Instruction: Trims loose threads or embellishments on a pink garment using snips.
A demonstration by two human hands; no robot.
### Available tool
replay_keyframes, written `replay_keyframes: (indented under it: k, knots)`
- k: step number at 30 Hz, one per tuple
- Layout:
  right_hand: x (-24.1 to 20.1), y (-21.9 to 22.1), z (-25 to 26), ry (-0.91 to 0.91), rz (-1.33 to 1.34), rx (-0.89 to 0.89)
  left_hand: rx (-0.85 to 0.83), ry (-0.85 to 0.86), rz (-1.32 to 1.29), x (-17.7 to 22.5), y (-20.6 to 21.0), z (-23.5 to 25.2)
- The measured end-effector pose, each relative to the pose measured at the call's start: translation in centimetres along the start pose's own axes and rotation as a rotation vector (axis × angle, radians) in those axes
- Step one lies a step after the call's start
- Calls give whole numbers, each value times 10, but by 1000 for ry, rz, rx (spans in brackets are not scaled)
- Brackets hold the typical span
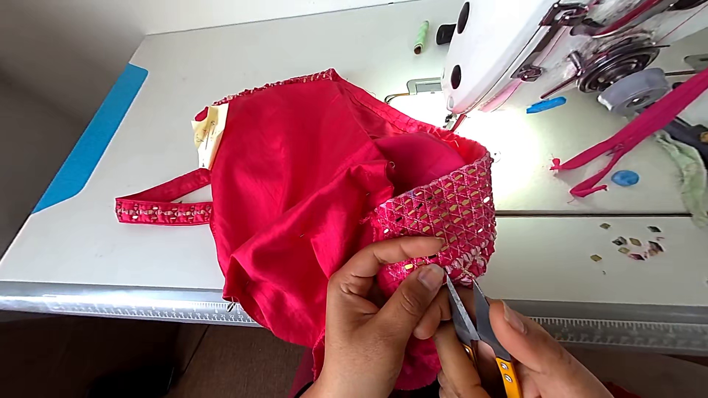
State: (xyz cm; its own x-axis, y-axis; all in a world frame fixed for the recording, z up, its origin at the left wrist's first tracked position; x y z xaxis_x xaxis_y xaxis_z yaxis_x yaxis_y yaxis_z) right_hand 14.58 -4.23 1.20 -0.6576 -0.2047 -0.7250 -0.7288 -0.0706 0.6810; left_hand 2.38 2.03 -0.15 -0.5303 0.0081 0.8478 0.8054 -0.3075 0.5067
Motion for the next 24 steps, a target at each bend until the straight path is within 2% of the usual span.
replay_keyframes:
  k: [10,24]
  knots:
    - [-1,-1,-1,28,-5,19,-6,12,-5,-1,0,0]
    - [3,6,2,-72,-22,93,-64,11,51,3,0,1]
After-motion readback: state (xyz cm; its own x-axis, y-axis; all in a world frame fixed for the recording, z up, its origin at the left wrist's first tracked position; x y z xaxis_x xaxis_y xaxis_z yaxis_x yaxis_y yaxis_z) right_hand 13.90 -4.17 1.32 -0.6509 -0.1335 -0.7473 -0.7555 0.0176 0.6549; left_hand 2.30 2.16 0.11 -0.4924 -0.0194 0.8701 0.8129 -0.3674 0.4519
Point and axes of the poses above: each hand's wrist, its own z-axis towards the middle knuckle, its own y-axis out of the palm, x = y × z, the point moved 2 cm from there along z, towards the middle knuckle, and after that the axes turned 2 degrees about z, right-handed, at the moved point
